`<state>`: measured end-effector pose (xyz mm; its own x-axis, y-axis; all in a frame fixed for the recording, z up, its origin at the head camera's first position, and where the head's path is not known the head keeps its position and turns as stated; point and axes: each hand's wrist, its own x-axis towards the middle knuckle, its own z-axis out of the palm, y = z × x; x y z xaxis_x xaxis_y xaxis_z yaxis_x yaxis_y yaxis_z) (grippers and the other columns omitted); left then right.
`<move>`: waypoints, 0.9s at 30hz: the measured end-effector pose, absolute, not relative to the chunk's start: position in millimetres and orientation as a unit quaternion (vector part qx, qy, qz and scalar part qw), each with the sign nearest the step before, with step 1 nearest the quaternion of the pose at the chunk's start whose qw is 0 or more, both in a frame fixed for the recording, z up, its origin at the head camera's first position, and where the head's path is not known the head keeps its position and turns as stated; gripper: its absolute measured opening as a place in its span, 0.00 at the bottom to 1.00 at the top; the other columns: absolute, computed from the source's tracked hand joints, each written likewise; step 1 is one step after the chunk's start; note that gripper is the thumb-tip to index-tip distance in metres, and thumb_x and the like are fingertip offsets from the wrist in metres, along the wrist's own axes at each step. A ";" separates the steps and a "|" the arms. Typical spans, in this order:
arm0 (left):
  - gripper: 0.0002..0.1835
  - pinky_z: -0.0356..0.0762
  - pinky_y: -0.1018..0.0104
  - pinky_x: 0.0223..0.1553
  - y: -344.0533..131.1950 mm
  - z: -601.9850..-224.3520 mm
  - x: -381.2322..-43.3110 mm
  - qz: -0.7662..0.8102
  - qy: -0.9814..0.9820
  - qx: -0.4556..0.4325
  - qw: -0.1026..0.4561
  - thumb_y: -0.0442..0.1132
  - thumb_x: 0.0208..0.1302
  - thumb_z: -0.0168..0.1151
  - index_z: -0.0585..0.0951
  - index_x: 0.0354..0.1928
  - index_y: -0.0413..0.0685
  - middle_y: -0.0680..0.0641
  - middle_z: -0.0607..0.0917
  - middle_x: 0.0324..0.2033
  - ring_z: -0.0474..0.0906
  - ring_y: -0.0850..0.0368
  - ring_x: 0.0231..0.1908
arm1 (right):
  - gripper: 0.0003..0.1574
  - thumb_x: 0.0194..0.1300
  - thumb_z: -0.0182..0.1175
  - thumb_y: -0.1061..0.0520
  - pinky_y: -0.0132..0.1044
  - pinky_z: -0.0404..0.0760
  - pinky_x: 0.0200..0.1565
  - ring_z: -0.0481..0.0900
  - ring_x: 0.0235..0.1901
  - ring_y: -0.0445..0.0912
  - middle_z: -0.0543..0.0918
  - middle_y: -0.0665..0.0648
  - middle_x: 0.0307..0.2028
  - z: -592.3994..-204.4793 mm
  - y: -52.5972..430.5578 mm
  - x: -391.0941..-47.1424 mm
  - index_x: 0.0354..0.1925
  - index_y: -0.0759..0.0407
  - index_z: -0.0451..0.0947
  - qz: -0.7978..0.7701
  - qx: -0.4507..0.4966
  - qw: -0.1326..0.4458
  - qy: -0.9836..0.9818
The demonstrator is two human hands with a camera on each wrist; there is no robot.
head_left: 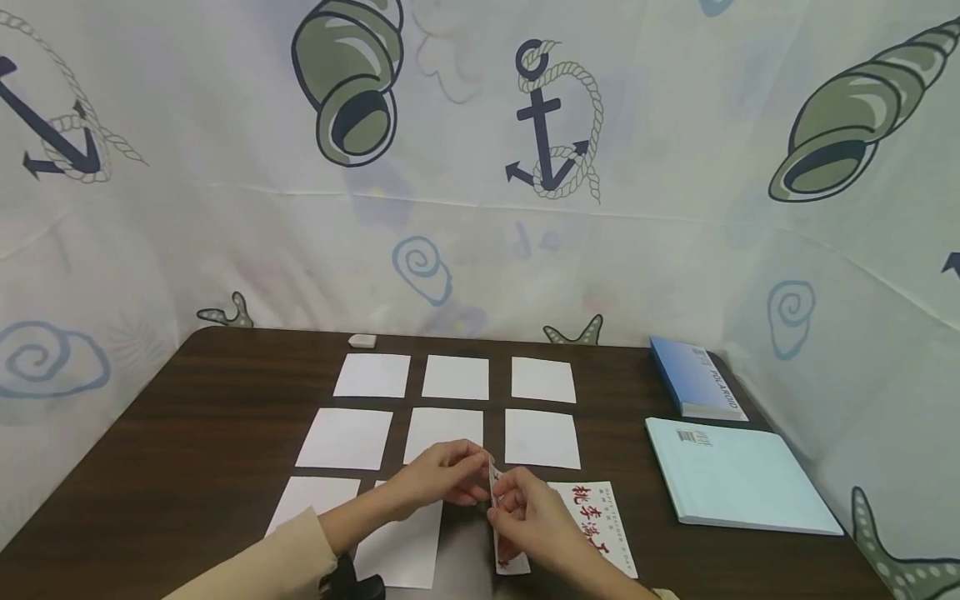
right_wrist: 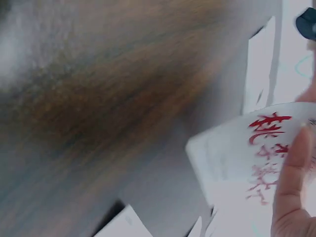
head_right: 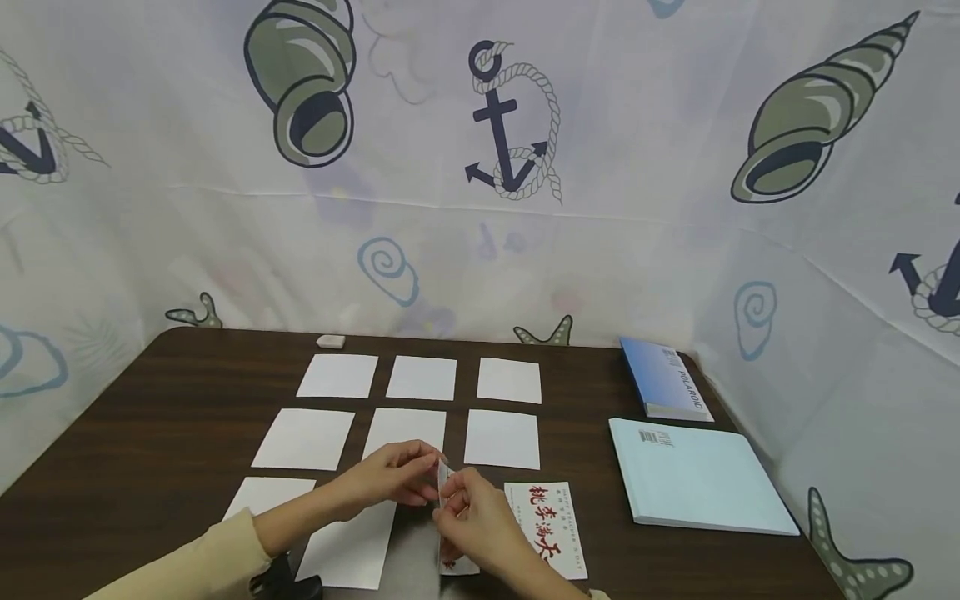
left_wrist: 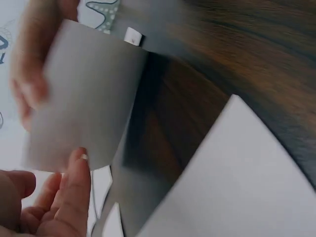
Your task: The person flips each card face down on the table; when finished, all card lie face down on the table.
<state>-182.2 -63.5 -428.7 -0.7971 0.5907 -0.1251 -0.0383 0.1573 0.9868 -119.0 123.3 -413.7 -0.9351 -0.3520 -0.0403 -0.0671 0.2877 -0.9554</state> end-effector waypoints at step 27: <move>0.12 0.68 0.72 0.25 -64.8 -445.2 -188.3 0.414 0.881 0.224 0.047 0.31 0.43 0.73 0.78 0.29 0.44 0.54 0.76 0.22 0.69 0.63 0.25 | 0.15 0.54 0.64 0.66 0.36 0.78 0.17 0.75 0.12 0.38 0.77 0.54 0.15 -448.5 160.8 -128.3 0.35 0.68 0.67 -0.542 -0.075 0.145 0.825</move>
